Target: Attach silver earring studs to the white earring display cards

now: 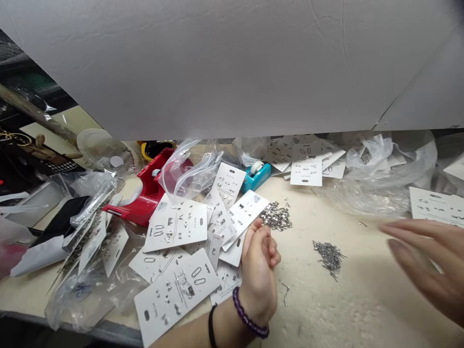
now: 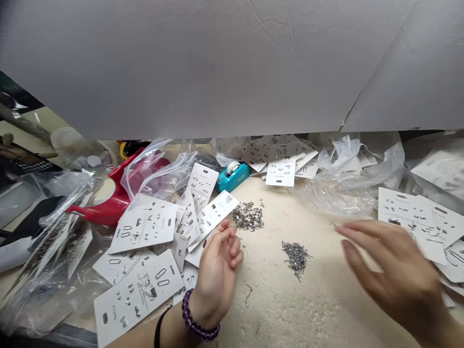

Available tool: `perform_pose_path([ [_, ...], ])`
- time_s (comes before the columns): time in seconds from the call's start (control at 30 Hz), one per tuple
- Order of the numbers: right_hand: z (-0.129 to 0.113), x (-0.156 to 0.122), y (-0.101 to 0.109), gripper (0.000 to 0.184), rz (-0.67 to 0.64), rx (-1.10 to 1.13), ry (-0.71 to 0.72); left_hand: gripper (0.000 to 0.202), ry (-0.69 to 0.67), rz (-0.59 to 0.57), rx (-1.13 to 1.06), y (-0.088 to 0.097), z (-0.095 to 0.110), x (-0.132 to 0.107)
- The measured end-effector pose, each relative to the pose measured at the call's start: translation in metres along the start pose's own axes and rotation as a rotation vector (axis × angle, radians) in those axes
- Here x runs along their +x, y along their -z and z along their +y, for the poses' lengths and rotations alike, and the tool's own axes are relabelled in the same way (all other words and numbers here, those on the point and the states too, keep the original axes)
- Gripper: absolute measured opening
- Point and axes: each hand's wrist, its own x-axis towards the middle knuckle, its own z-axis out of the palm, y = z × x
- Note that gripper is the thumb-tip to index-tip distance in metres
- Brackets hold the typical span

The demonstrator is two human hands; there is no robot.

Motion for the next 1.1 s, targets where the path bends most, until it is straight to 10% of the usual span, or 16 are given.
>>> perform_pose_path([
  [0.23, -0.066, 0.06, -0.066, 0.015, -0.364, 0.244, 0.198, 0.002, -0.259, -0.117, -0.03, 0.0, 0.025, 0.003],
  [0.5, -0.083, 0.074, -0.115, 0.016, -0.58, 0.327, 0.364, 0.006, -0.084, -0.382, 0.274, 0.004, 0.045, 0.013],
  [1.1, -0.043, 0.068, -0.1, 0.016, -0.409, 0.287, 0.145, 0.015, -0.232, -0.745, 1.099, -0.006, 0.047, 0.047],
])
